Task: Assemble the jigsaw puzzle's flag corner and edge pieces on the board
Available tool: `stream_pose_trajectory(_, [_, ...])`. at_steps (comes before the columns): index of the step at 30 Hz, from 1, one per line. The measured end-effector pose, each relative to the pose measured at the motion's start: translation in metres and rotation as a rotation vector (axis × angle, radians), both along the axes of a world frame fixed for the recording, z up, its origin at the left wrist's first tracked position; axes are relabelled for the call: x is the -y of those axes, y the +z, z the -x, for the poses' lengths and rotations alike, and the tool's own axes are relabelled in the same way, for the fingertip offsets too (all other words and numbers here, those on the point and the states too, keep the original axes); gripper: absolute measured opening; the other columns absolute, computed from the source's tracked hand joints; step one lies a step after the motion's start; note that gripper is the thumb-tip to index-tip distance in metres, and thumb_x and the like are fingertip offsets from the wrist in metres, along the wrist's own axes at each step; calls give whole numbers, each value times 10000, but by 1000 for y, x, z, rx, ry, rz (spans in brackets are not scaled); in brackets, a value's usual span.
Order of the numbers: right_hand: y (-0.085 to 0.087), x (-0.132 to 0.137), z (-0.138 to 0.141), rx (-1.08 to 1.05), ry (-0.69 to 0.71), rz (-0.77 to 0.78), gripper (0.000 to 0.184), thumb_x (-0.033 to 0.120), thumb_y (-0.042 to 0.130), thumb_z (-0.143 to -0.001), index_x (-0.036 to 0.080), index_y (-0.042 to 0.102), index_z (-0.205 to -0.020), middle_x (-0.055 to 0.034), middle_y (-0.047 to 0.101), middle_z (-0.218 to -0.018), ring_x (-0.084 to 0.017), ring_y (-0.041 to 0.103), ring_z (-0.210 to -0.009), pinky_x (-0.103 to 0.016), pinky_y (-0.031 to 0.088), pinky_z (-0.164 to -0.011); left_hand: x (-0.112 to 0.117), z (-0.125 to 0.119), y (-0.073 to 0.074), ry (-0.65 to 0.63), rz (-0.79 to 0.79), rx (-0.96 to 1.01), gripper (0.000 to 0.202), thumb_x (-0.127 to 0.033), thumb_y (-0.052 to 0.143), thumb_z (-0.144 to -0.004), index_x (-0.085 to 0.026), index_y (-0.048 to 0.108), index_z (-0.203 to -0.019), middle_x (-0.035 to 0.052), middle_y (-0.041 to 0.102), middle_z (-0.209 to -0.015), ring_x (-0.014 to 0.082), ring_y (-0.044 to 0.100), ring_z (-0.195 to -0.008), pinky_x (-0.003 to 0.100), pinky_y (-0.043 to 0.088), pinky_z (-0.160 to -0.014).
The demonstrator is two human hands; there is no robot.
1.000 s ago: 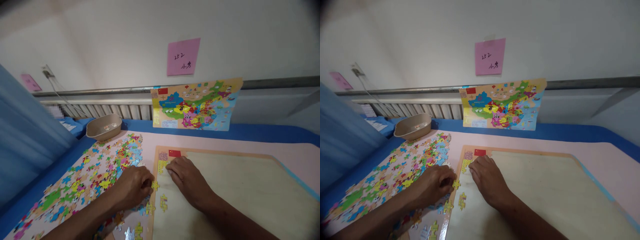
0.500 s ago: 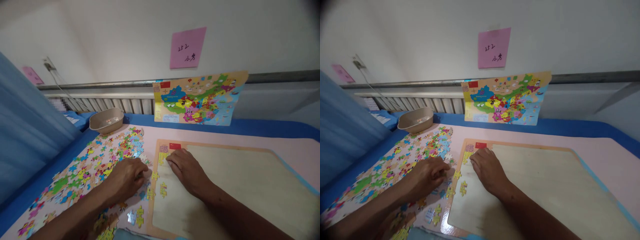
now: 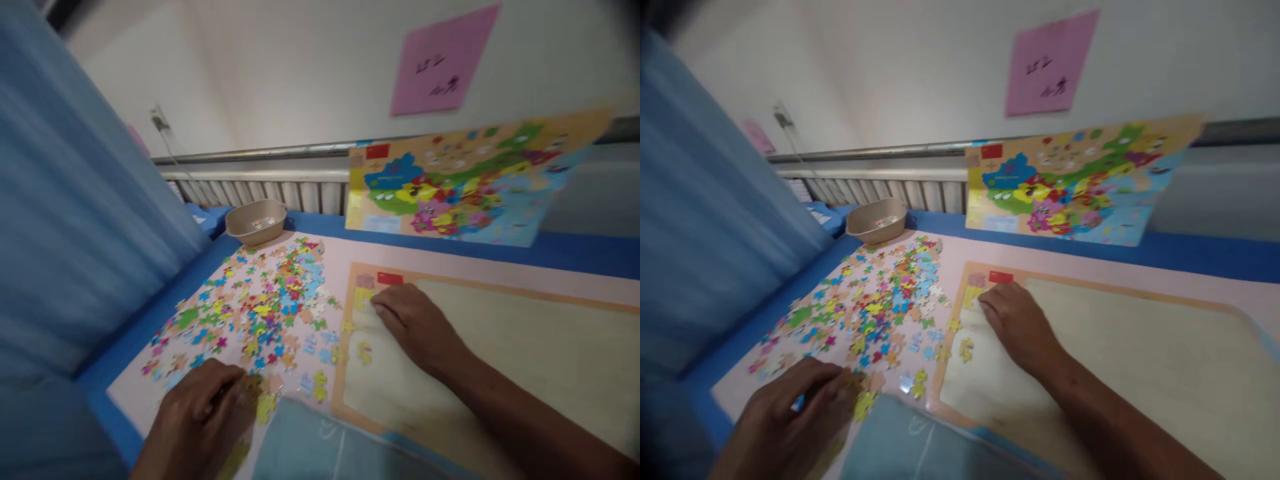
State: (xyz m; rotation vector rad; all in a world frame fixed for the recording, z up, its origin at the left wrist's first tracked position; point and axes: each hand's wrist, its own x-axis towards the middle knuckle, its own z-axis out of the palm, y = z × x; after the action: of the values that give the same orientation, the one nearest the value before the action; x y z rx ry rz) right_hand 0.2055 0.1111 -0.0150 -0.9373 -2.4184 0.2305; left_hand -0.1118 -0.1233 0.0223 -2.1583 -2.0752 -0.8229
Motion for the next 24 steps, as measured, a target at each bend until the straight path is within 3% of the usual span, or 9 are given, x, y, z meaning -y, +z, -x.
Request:
stream_pose_trajectory(6, [-1, -5, 2, 8, 2, -11, 359, 397, 373, -1049, 254, 675, -915, -84, 753, -946, -273, 635, -864, -446, 489, -805, 34, -3, -20, 214, -59, 133, 158, -292, 584, -1001, -279, 726, -932, -30, 755, -821, 131, 724, -709, 199, 563, -598])
stream_pose_trajectory(16, [1, -4, 4, 21, -21, -30, 395, 458, 382, -1014, 244, 694, -896, -88, 771, -924, -280, 661, -861, -461, 507, -821, 58, -20, -44, 185, -170, 111, 135, -170, 583, -1000, -238, 700, -998, 12, 742, -840, 149, 699, -764, 263, 554, -703])
stream_pose_trajectory(20, [2, -4, 4, 21, -10, -59, 408, 482, 372, -1020, 254, 689, -902, -86, 768, -920, -282, 673, -858, -454, 512, -796, 59, -23, -50, 257, -234, 154, 131, -175, 579, -1008, -242, 691, -1009, 16, 735, -845, 160, 692, -772, 293, 543, -726])
stream_pose_trajectory(24, [0, -5, 4, 19, -13, -65, 400, 486, 384, -1016, 256, 689, -897, -88, 770, -924, -281, 670, -843, -450, 510, -792, 59, -20, -47, 361, -242, 257, 93, -245, 608, -1002, -250, 701, -992, -1, 729, -846, 148, 701, -754, 253, 551, -658])
